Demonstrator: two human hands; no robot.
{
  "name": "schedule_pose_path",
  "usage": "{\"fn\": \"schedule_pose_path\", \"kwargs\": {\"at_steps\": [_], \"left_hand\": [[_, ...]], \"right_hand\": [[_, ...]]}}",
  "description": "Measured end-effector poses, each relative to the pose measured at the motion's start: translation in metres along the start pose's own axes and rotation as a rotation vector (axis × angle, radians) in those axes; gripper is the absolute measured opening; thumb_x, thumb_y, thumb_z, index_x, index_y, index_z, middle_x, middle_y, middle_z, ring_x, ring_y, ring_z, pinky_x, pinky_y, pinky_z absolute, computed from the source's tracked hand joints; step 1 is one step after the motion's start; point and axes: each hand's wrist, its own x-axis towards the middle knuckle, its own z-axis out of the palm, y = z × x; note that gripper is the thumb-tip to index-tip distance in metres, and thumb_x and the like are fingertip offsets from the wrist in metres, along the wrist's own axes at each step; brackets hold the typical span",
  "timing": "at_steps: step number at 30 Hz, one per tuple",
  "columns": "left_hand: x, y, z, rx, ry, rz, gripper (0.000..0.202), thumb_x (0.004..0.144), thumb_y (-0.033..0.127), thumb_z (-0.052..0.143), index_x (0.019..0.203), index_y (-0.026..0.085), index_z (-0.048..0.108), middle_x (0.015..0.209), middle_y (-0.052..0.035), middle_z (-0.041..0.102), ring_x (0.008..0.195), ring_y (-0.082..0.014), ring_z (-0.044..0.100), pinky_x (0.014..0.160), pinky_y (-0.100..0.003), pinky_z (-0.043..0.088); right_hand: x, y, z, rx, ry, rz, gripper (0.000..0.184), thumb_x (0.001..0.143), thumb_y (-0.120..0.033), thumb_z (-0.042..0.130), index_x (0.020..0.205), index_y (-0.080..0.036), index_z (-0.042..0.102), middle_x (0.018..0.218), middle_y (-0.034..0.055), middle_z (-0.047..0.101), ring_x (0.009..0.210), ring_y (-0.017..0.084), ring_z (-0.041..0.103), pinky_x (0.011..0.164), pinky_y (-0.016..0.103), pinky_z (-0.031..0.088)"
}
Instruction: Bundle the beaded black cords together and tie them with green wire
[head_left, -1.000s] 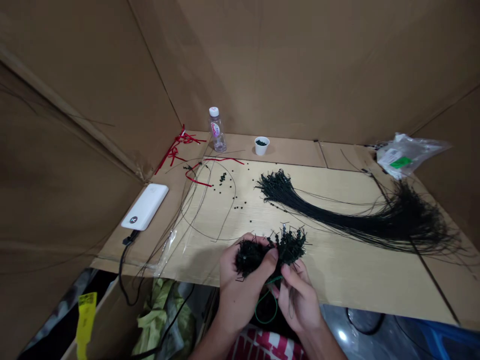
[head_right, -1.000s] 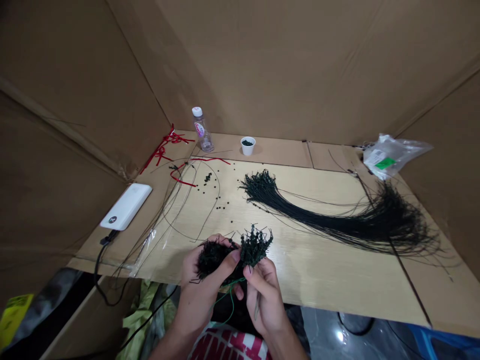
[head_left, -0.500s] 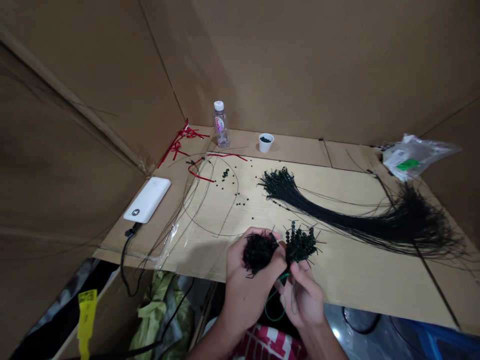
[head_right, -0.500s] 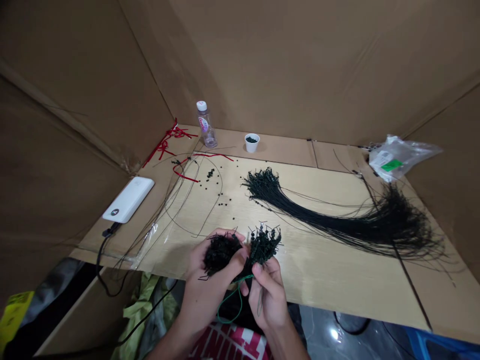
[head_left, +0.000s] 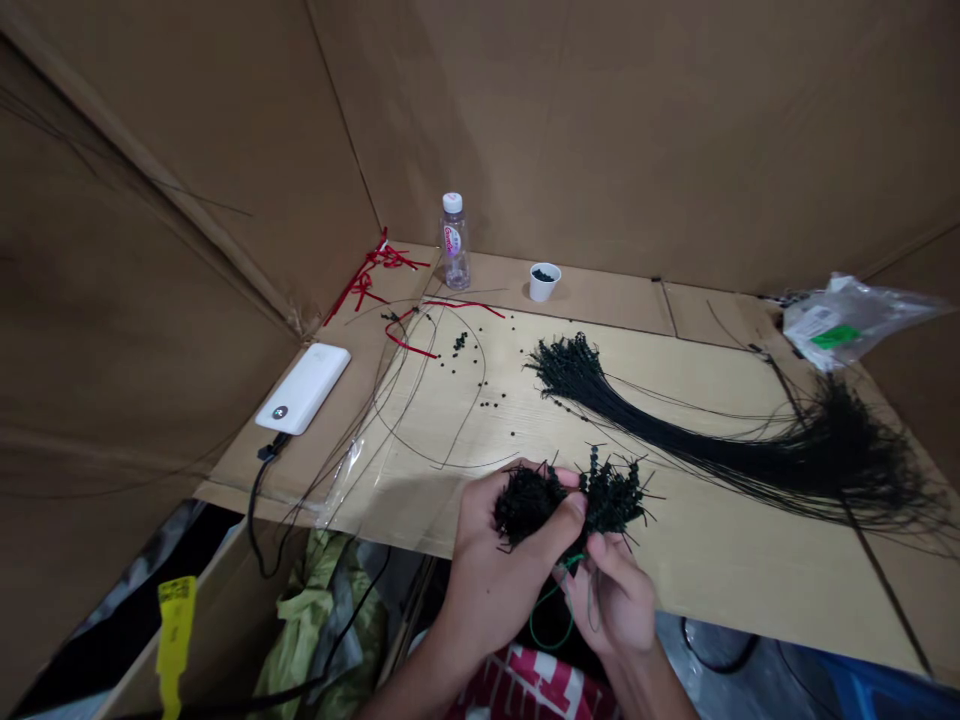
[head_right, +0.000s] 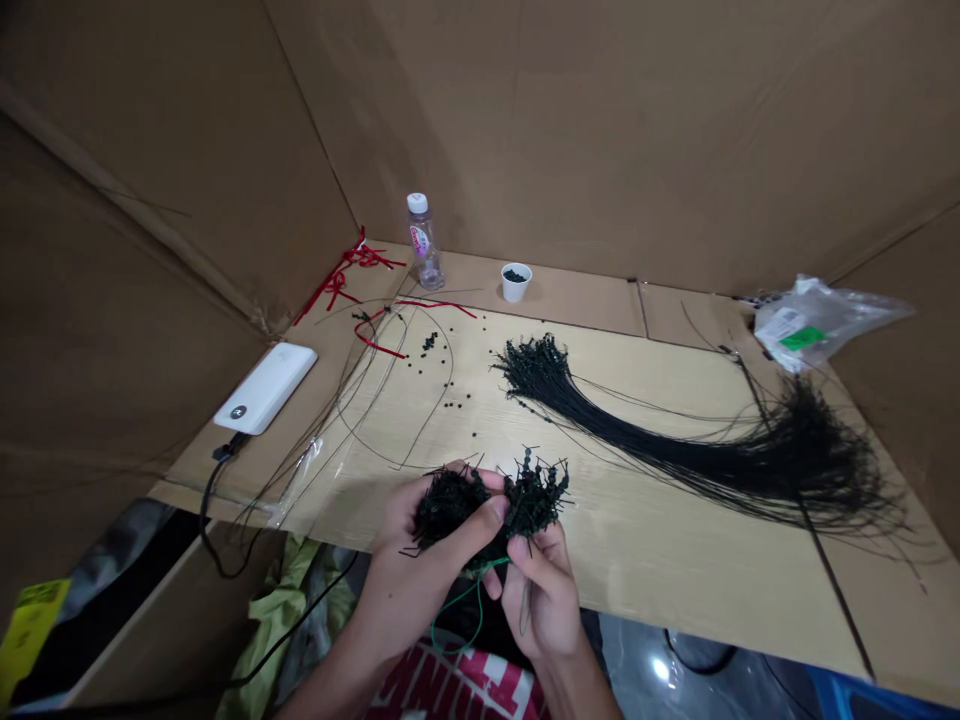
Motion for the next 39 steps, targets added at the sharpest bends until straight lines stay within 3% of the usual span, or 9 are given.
{"fn": "schedule_pose_path", "kwargs": {"at_steps": [5,12,17,21,27,33,39], "left_hand": [[-0.001,-0.001,0.002,-0.031,0.089,0.007,0.030,0.078,0.033,0.091,0.103,0.020,0.081,0.106,-0.0074,0.082,0.098,-0.0265,0.079,0.083,-0.036,0.070],[-0.002,-0.003,0.002,-0.026,0.105,0.032,0.028,0.077,0.033,0.091,0.101,0.022,0.083,0.108,-0.0076,0.082,0.100,-0.0270,0.079,0.076,-0.032,0.070],[0.000,0.001,0.005,-0.051,0.063,0.025,0.023,0.077,0.032,0.089,0.096,0.020,0.083,0.105,-0.0075,0.081,0.099,-0.0265,0.078,0.073,-0.030,0.069],[0.001,0.006,0.007,-0.078,0.014,0.073,0.016,0.080,0.029,0.087,0.091,0.020,0.079,0.096,-0.0042,0.080,0.093,-0.0232,0.077,0.082,-0.032,0.069],[0.001,0.005,0.008,-0.058,-0.010,0.128,0.010,0.086,0.027,0.083,0.090,0.020,0.076,0.092,-0.0026,0.077,0.086,-0.0197,0.074,0.079,-0.029,0.066],[0.000,0.001,0.011,-0.088,-0.078,0.185,0.007,0.092,0.022,0.076,0.089,0.021,0.071,0.091,-0.0015,0.075,0.088,-0.0185,0.075,0.088,-0.029,0.063],[0.002,0.005,0.006,0.008,-0.166,0.222,0.004,0.093,0.023,0.076,0.094,0.022,0.072,0.093,-0.0018,0.073,0.089,-0.0194,0.074,0.088,-0.030,0.062]], "right_hand": [[0.001,0.000,0.002,0.050,0.017,0.031,0.028,0.069,-0.035,0.098,0.091,-0.030,0.081,0.093,0.0036,0.080,0.072,0.022,0.068,0.045,0.027,0.048],[0.001,-0.001,0.004,0.049,0.017,0.032,0.029,0.068,-0.035,0.099,0.090,-0.030,0.081,0.095,0.0040,0.080,0.073,0.022,0.068,0.046,0.026,0.049],[0.000,-0.004,0.006,0.053,0.001,0.049,0.031,0.069,-0.033,0.098,0.095,-0.031,0.082,0.101,0.0051,0.081,0.076,0.022,0.069,0.046,0.026,0.049],[0.000,-0.005,0.006,0.039,0.014,0.046,0.031,0.069,-0.037,0.099,0.093,-0.028,0.082,0.106,0.0071,0.082,0.075,0.021,0.070,0.045,0.025,0.050],[0.000,-0.008,0.012,0.046,0.059,0.035,0.032,0.066,-0.038,0.100,0.090,-0.028,0.081,0.099,0.0035,0.082,0.071,0.020,0.070,0.043,0.023,0.049],[0.001,-0.021,0.031,0.038,0.077,-0.004,0.037,0.059,-0.041,0.104,0.086,-0.027,0.083,0.080,0.0016,0.078,0.058,0.017,0.064,0.039,0.023,0.045],[-0.004,-0.025,0.039,0.093,0.164,-0.014,0.039,0.049,-0.034,0.109,0.073,-0.026,0.080,0.075,0.0002,0.079,0.057,0.013,0.066,0.044,0.018,0.051]]}}
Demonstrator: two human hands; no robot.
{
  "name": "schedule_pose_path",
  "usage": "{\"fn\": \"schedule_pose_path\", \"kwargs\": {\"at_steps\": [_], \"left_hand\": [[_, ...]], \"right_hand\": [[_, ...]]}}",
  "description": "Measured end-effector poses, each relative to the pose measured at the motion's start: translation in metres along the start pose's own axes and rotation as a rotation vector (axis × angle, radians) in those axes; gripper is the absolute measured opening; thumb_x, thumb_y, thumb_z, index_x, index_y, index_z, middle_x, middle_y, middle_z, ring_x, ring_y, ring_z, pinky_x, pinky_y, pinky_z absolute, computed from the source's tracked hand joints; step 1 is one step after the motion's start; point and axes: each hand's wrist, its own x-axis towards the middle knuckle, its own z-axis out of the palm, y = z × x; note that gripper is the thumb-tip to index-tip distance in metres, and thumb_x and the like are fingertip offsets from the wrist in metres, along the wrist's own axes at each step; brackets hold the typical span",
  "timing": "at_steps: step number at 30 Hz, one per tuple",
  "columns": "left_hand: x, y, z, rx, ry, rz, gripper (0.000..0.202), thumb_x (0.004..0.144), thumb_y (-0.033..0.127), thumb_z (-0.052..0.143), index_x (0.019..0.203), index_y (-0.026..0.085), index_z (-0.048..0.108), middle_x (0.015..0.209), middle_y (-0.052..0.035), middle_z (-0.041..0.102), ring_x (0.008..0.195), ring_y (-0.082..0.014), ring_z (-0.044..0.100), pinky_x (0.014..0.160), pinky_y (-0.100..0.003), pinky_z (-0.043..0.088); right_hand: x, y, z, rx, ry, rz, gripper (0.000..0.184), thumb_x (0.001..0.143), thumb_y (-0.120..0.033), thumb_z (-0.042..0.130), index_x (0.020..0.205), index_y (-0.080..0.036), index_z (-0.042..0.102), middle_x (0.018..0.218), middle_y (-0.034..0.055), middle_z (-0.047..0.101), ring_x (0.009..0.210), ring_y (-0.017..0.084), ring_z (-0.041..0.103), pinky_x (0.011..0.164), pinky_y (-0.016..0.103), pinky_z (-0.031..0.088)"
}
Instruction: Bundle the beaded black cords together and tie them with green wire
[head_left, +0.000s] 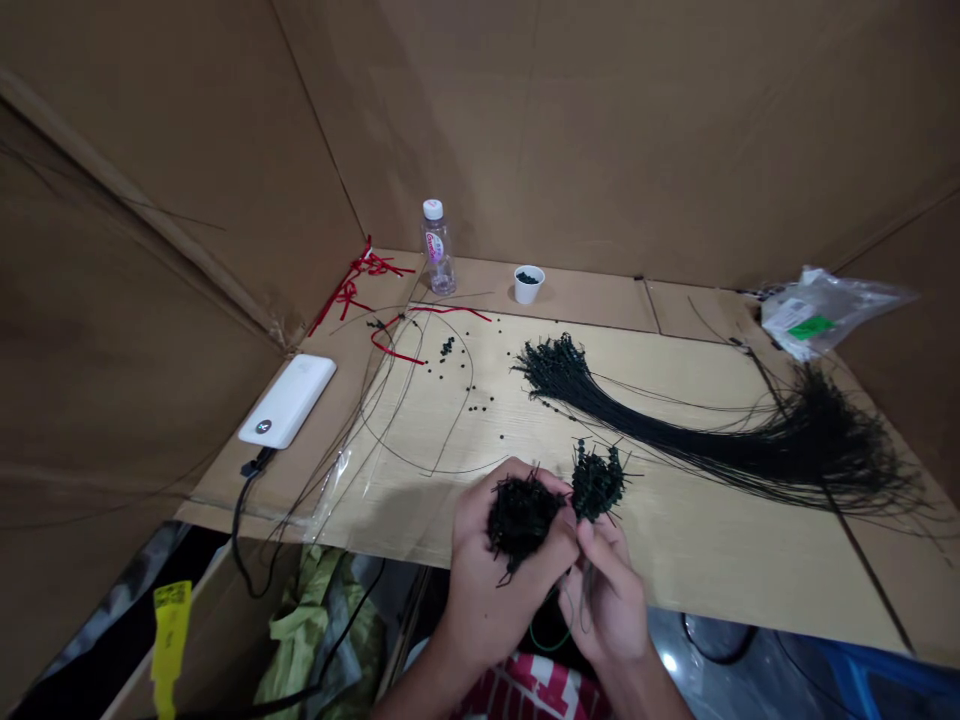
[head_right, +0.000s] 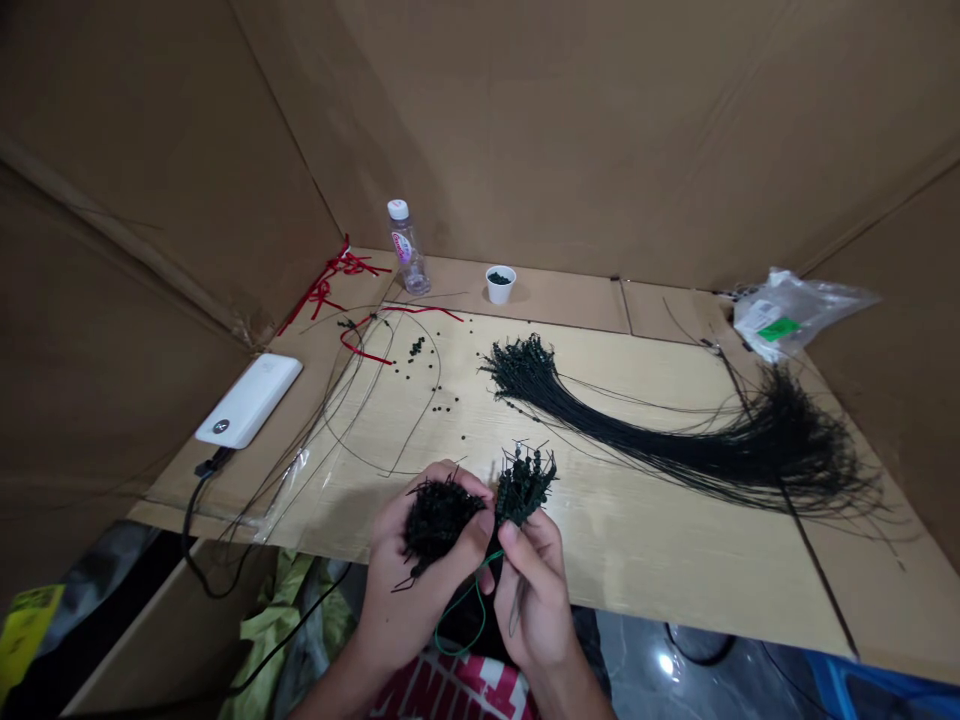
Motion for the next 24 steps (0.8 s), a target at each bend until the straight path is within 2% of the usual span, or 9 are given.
{"fn": "schedule_pose_path", "kwargs": {"at_steps": [3,5,10,13,21,24], "left_hand": [[0.001,0.002,-0.002,0.041,-0.019,-0.004,0.007,0.090,0.024,0.081,0.094,0.022,0.077,0.092,-0.0023,0.074,0.089,-0.0203,0.074,0.087,-0.030,0.063],[0.002,0.002,-0.002,0.020,0.010,-0.022,0.009,0.088,0.026,0.084,0.094,0.022,0.078,0.093,-0.0021,0.075,0.089,-0.0199,0.075,0.086,-0.029,0.063],[0.002,-0.001,-0.002,-0.055,0.033,-0.075,0.011,0.088,0.029,0.086,0.091,0.022,0.077,0.091,0.0002,0.076,0.085,-0.0163,0.074,0.084,-0.025,0.063],[0.002,-0.002,-0.002,-0.099,0.020,-0.070,0.010,0.088,0.027,0.085,0.090,0.021,0.076,0.089,0.0010,0.075,0.084,-0.0153,0.073,0.086,-0.026,0.063],[0.005,0.000,0.004,-0.103,0.121,-0.088,0.009,0.085,0.022,0.081,0.084,0.018,0.072,0.084,0.0013,0.073,0.075,-0.0126,0.067,0.080,-0.024,0.063],[0.006,0.001,0.002,-0.058,0.142,-0.102,0.010,0.085,0.022,0.080,0.084,0.019,0.070,0.082,0.0023,0.070,0.072,-0.0121,0.065,0.070,-0.021,0.061]], "right_hand": [[-0.003,-0.003,0.005,0.007,-0.003,0.016,0.041,0.046,-0.036,0.111,0.071,-0.026,0.080,0.067,-0.0022,0.075,0.053,0.011,0.063,0.041,0.016,0.049],[-0.004,-0.004,0.008,0.011,0.000,0.036,0.043,0.043,-0.037,0.111,0.068,-0.025,0.078,0.066,-0.0027,0.074,0.051,0.011,0.062,0.038,0.016,0.048],[-0.003,-0.002,0.006,0.039,0.089,0.076,0.047,0.036,-0.034,0.112,0.060,-0.026,0.073,0.066,-0.0046,0.075,0.056,0.012,0.065,0.044,0.016,0.052],[-0.001,0.002,0.001,0.015,0.039,0.083,0.043,0.043,-0.037,0.111,0.066,-0.027,0.077,0.076,-0.0024,0.079,0.060,0.012,0.067,0.043,0.017,0.049],[0.002,0.005,-0.006,-0.102,-0.083,0.044,0.041,0.062,-0.049,0.104,0.091,-0.028,0.084,0.093,0.0034,0.081,0.070,0.016,0.068,0.046,0.021,0.048],[0.003,0.005,-0.007,-0.140,-0.116,0.029,0.041,0.067,-0.051,0.101,0.094,-0.026,0.083,0.091,0.0033,0.080,0.068,0.016,0.066,0.048,0.021,0.049]]}}
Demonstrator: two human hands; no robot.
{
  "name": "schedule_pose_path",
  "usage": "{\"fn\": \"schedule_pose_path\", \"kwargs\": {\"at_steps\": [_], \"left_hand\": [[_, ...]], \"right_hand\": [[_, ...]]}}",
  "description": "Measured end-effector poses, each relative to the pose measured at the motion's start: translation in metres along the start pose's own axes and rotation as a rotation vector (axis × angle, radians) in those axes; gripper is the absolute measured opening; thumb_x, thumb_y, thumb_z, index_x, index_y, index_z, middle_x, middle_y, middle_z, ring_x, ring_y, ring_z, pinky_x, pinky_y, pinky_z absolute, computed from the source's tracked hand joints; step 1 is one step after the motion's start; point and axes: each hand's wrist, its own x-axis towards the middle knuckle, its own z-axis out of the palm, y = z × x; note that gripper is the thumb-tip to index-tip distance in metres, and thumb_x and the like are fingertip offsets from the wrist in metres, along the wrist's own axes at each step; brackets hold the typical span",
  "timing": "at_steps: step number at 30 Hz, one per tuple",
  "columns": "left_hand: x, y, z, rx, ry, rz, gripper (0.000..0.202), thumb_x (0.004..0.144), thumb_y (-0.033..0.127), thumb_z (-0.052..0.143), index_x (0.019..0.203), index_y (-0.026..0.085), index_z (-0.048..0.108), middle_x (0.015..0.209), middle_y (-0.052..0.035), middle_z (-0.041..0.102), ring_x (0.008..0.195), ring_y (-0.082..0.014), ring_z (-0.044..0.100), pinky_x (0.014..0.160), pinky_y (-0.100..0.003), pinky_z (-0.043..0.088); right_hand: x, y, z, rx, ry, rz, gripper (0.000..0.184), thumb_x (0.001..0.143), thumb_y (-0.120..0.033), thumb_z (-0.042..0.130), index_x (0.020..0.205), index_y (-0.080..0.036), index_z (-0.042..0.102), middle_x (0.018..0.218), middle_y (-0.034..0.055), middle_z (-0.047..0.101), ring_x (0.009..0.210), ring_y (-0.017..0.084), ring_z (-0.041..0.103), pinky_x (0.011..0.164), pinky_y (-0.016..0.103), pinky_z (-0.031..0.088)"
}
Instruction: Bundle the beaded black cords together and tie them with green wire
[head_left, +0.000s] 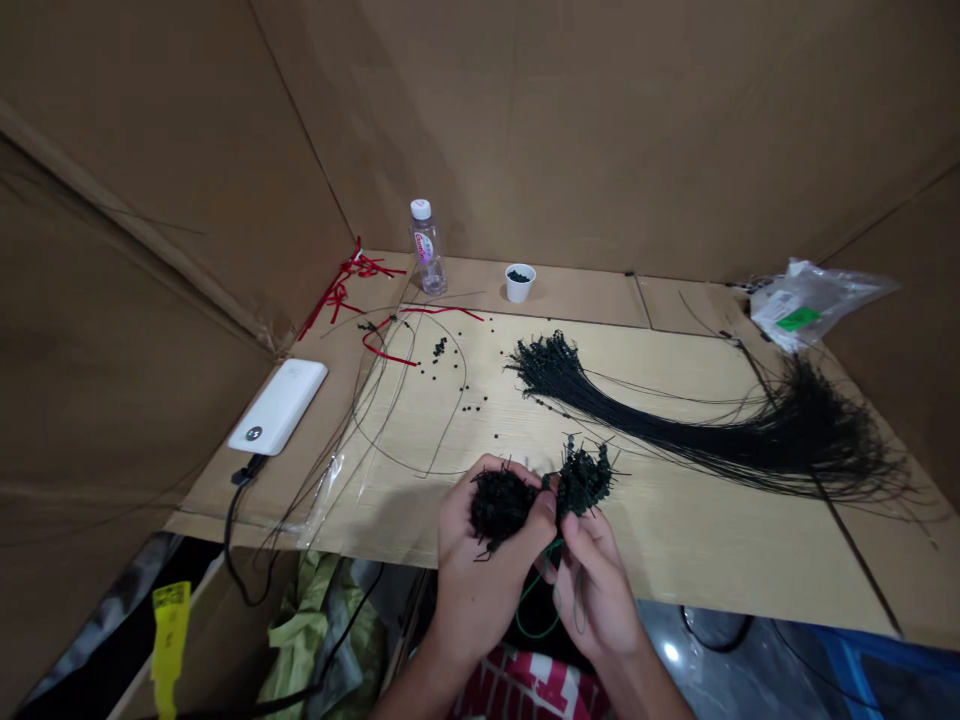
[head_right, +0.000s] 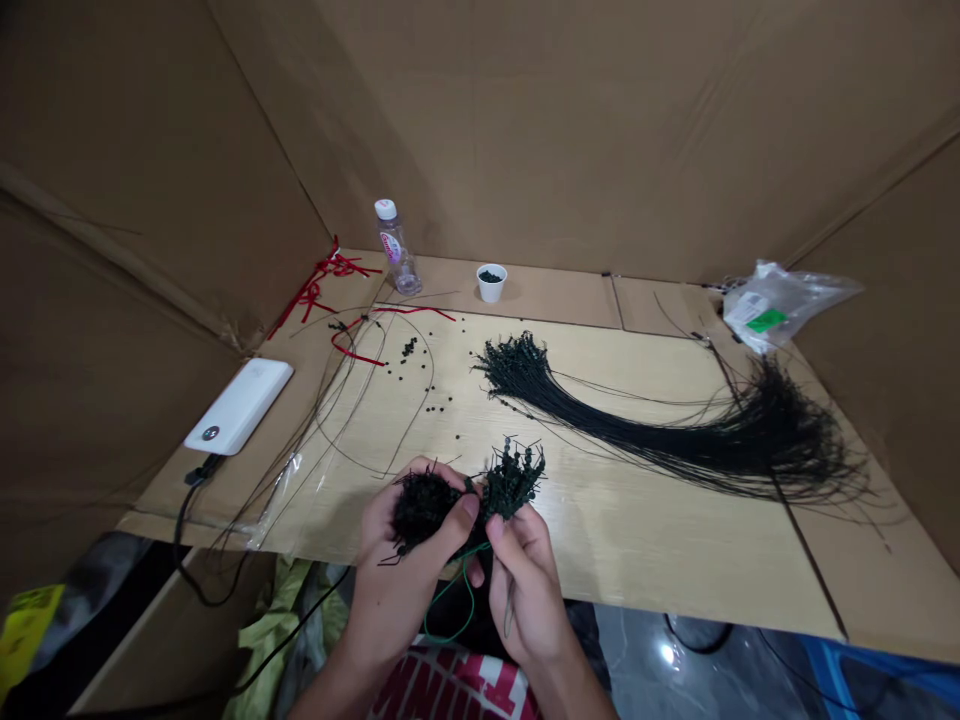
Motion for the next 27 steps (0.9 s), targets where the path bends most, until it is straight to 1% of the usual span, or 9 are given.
{"fn": "schedule_pose_path", "kwargs": {"at_steps": [2,3,5,7,12,18,21,24,27], "left_hand": [[0.002,0.001,-0.003,0.035,-0.022,0.009,0.008,0.086,0.021,0.079,0.090,0.020,0.073,0.088,0.0013,0.072,0.076,-0.0129,0.067,0.068,-0.020,0.061],[0.002,0.002,-0.005,0.050,-0.047,0.014,0.010,0.086,0.021,0.080,0.094,0.021,0.075,0.092,0.0004,0.074,0.081,-0.0140,0.070,0.071,-0.020,0.062],[0.004,0.003,-0.009,0.055,-0.104,0.012,0.014,0.085,0.020,0.081,0.099,0.021,0.078,0.098,-0.0014,0.077,0.091,-0.0169,0.074,0.084,-0.023,0.063],[0.006,0.005,-0.012,0.051,-0.158,-0.009,0.013,0.084,0.020,0.083,0.096,0.020,0.078,0.097,-0.0025,0.078,0.095,-0.0191,0.076,0.092,-0.027,0.063],[0.004,0.004,-0.014,0.033,-0.192,-0.046,0.014,0.086,0.026,0.084,0.092,0.019,0.074,0.095,-0.0036,0.076,0.092,-0.0204,0.075,0.087,-0.029,0.065],[0.001,-0.004,-0.008,-0.028,-0.145,0.010,0.014,0.089,0.026,0.082,0.091,0.019,0.070,0.090,-0.0022,0.075,0.082,-0.0172,0.073,0.084,-0.030,0.066],[0.000,-0.006,-0.007,-0.042,-0.151,0.026,0.013,0.090,0.026,0.081,0.092,0.019,0.070,0.092,-0.0026,0.076,0.082,-0.0173,0.073,0.083,-0.030,0.066],[-0.001,-0.004,-0.009,-0.029,-0.192,0.032,0.012,0.091,0.024,0.080,0.093,0.019,0.069,0.092,-0.0024,0.076,0.083,-0.0168,0.073,0.084,-0.029,0.065],[0.000,-0.001,-0.010,0.018,-0.203,0.060,0.015,0.086,0.020,0.083,0.094,0.020,0.070,0.094,-0.0017,0.076,0.086,-0.0170,0.074,0.088,-0.029,0.064]], "right_hand": [[0.000,0.001,0.000,0.004,-0.010,0.000,0.040,0.067,-0.050,0.102,0.092,-0.026,0.082,0.089,0.0017,0.079,0.065,0.014,0.064,0.049,0.020,0.049],[0.000,0.001,-0.001,0.015,-0.008,0.003,0.039,0.066,-0.049,0.103,0.090,-0.027,0.082,0.088,0.0007,0.078,0.064,0.013,0.063,0.049,0.020,0.049],[0.000,0.001,-0.001,0.042,0.004,0.010,0.039,0.065,-0.046,0.104,0.090,-0.028,0.081,0.088,-0.0005,0.078,0.066,0.013,0.064,0.048,0.019,0.049],[0.000,0.001,0.000,0.062,0.010,0.016,0.039,0.065,-0.044,0.104,0.092,-0.028,0.081,0.090,-0.0005,0.078,0.069,0.014,0.066,0.047,0.017,0.048],[-0.001,-0.001,0.002,0.066,-0.018,0.023,0.039,0.063,-0.045,0.105,0.088,-0.026,0.081,0.090,0.0014,0.079,0.067,0.013,0.065,0.044,0.016,0.046],[-0.003,-0.002,0.002,0.047,0.017,0.014,0.039,0.060,-0.047,0.105,0.085,-0.027,0.082,0.088,0.0014,0.079,0.067,0.015,0.067,0.043,0.020,0.049],[-0.004,-0.004,0.004,0.049,0.040,0.008,0.040,0.059,-0.046,0.105,0.082,-0.026,0.081,0.085,0.0013,0.079,0.065,0.015,0.067,0.044,0.020,0.050],[-0.004,-0.007,0.008,0.073,0.058,0.014,0.041,0.055,-0.045,0.107,0.079,-0.026,0.080,0.083,0.0002,0.079,0.064,0.013,0.066,0.045,0.017,0.049],[-0.005,-0.009,0.012,0.072,0.089,0.000,0.045,0.049,-0.047,0.109,0.079,-0.027,0.082,0.077,-0.0012,0.078,0.060,0.010,0.064,0.047,0.014,0.050]]}}
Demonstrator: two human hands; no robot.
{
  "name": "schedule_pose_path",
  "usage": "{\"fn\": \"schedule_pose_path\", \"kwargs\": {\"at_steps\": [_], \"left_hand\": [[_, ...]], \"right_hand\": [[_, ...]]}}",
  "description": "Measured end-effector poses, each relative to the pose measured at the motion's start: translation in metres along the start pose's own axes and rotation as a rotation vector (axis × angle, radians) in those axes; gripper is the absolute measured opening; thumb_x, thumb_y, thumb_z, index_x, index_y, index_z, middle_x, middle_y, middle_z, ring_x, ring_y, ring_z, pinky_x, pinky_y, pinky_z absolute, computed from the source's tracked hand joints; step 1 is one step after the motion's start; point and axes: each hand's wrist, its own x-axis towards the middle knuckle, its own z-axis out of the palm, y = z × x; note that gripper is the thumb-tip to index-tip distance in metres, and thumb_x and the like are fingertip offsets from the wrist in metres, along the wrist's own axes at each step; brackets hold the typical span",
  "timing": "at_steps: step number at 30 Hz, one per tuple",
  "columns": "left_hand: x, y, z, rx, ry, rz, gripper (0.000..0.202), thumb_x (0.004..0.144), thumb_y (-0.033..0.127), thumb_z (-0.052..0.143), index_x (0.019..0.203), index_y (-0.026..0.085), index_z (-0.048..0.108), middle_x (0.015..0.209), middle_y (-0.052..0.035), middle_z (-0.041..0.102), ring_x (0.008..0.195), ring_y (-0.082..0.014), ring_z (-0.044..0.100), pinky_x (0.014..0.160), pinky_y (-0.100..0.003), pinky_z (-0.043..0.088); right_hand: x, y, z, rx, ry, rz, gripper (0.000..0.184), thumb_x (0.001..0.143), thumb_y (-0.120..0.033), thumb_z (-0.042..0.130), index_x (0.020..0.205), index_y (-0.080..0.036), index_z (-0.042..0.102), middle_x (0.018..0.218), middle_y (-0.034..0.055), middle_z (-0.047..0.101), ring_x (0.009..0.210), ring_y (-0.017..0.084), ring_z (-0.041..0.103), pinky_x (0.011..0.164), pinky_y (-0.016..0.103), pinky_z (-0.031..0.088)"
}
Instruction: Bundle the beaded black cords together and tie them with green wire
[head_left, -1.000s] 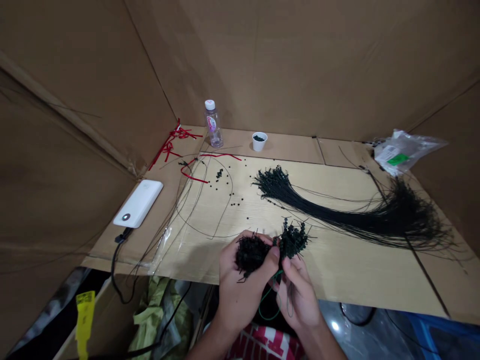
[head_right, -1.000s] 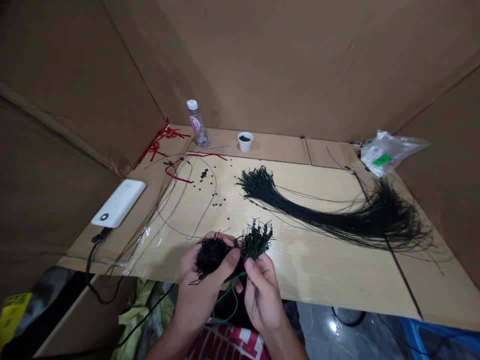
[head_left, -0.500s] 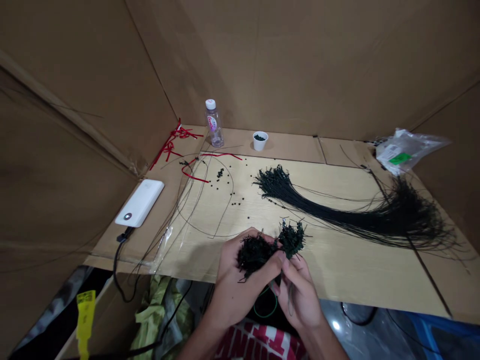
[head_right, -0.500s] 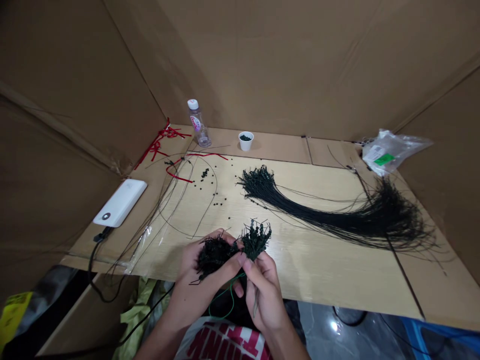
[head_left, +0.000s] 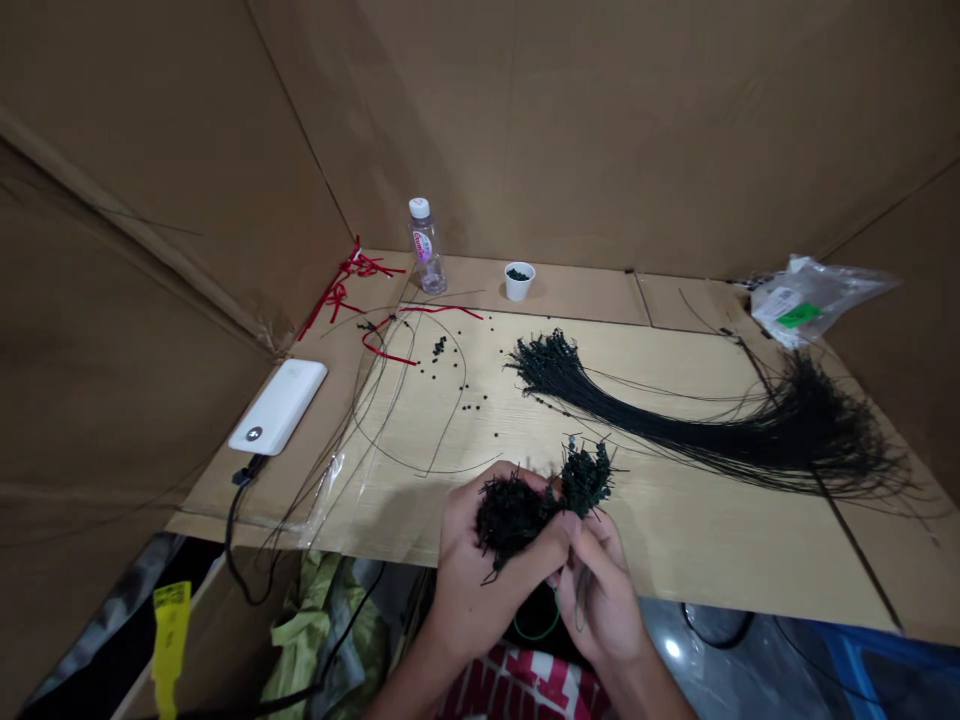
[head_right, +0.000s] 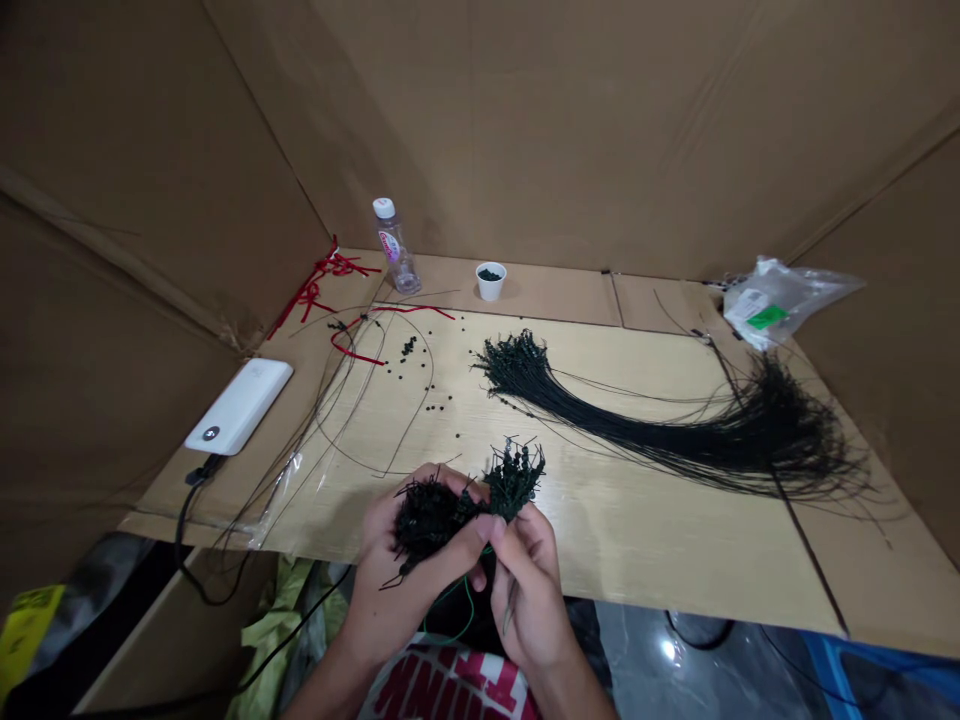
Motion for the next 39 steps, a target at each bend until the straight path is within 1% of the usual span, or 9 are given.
{"fn": "schedule_pose_path", "kwargs": {"at_steps": [6,9,13,19,24,27,30,33,39], "left_hand": [[0.000,-0.001,0.003,0.014,0.055,-0.015,0.016,0.082,0.020,0.085,0.089,0.020,0.071,0.091,-0.0007,0.077,0.084,-0.0171,0.074,0.083,-0.026,0.065],[-0.002,-0.004,0.006,-0.038,0.112,-0.031,0.018,0.079,0.017,0.086,0.091,0.019,0.072,0.092,-0.0014,0.079,0.083,-0.0186,0.077,0.086,-0.030,0.067],[-0.001,-0.004,0.008,-0.027,0.151,-0.030,0.017,0.077,0.015,0.083,0.091,0.019,0.074,0.095,-0.0040,0.082,0.090,-0.0228,0.080,0.088,-0.033,0.068],[0.006,0.004,0.001,0.081,0.058,-0.067,0.014,0.077,0.015,0.082,0.089,0.019,0.077,0.093,-0.0042,0.081,0.091,-0.0238,0.079,0.086,-0.031,0.067],[0.006,0.006,-0.003,0.088,0.004,-0.089,0.016,0.081,0.024,0.085,0.089,0.018,0.073,0.090,-0.0030,0.077,0.087,-0.0213,0.077,0.080,-0.027,0.065],[0.003,0.002,0.000,0.081,0.057,-0.071,0.016,0.083,0.026,0.085,0.088,0.018,0.072,0.088,-0.0028,0.075,0.084,-0.0198,0.074,0.074,-0.026,0.065],[0.002,-0.003,0.003,0.049,0.134,-0.091,0.017,0.083,0.028,0.084,0.087,0.017,0.071,0.084,-0.0025,0.073,0.075,-0.0176,0.072,0.066,-0.024,0.064],[0.001,-0.008,0.006,0.016,0.170,-0.122,0.019,0.082,0.030,0.084,0.087,0.017,0.071,0.081,-0.0023,0.072,0.070,-0.0173,0.071,0.060,-0.024,0.063],[-0.001,-0.019,0.010,-0.006,0.292,-0.081,0.019,0.080,0.030,0.084,0.091,0.018,0.074,0.091,-0.0045,0.075,0.079,-0.0183,0.073,0.056,-0.020,0.060]], "right_hand": [[-0.001,0.000,0.001,-0.037,0.001,-0.028,0.046,0.051,-0.050,0.108,0.078,-0.026,0.081,0.072,-0.0017,0.074,0.058,0.011,0.061,0.044,0.016,0.048],[-0.001,0.000,0.000,-0.052,0.003,-0.027,0.047,0.053,-0.053,0.106,0.083,-0.025,0.081,0.075,-0.0006,0.075,0.059,0.013,0.061,0.043,0.018,0.048],[0.000,0.002,-0.002,-0.055,-0.040,-0.009,0.045,0.059,-0.053,0.104,0.087,-0.025,0.083,0.077,0.0001,0.073,0.060,0.014,0.061,0.042,0.020,0.046],[0.002,0.004,-0.009,-0.081,-0.065,0.018,0.043,0.062,-0.052,0.103,0.092,-0.026,0.085,0.084,0.0020,0.077,0.066,0.015,0.063,0.048,0.019,0.049],[0.004,0.006,-0.012,-0.059,-0.057,0.002,0.039,0.060,-0.049,0.105,0.086,-0.029,0.083,0.081,-0.0017,0.076,0.065,0.013,0.062,0.050,0.019,0.049],[0.004,0.006,-0.010,-0.063,-0.070,0.008,0.038,0.063,-0.050,0.103,0.088,-0.028,0.083,0.083,-0.0002,0.076,0.066,0.015,0.063,0.047,0.020,0.047],[0.002,0.005,-0.005,-0.039,-0.040,-0.022,0.038,0.063,-0.049,0.103,0.084,-0.025,0.083,0.078,-0.0004,0.074,0.058,0.013,0.059,0.045,0.021,0.046],[0.001,0.005,-0.002,-0.025,-0.016,-0.060,0.037,0.062,-0.047,0.104,0.080,-0.024,0.081,0.072,-0.0019,0.072,0.053,0.011,0.054,0.045,0.022,0.047],[0.004,0.010,-0.012,-0.044,-0.051,-0.064,0.033,0.069,-0.044,0.101,0.079,-0.023,0.077,0.073,-0.0019,0.070,0.057,0.013,0.058,0.047,0.022,0.050]]}}
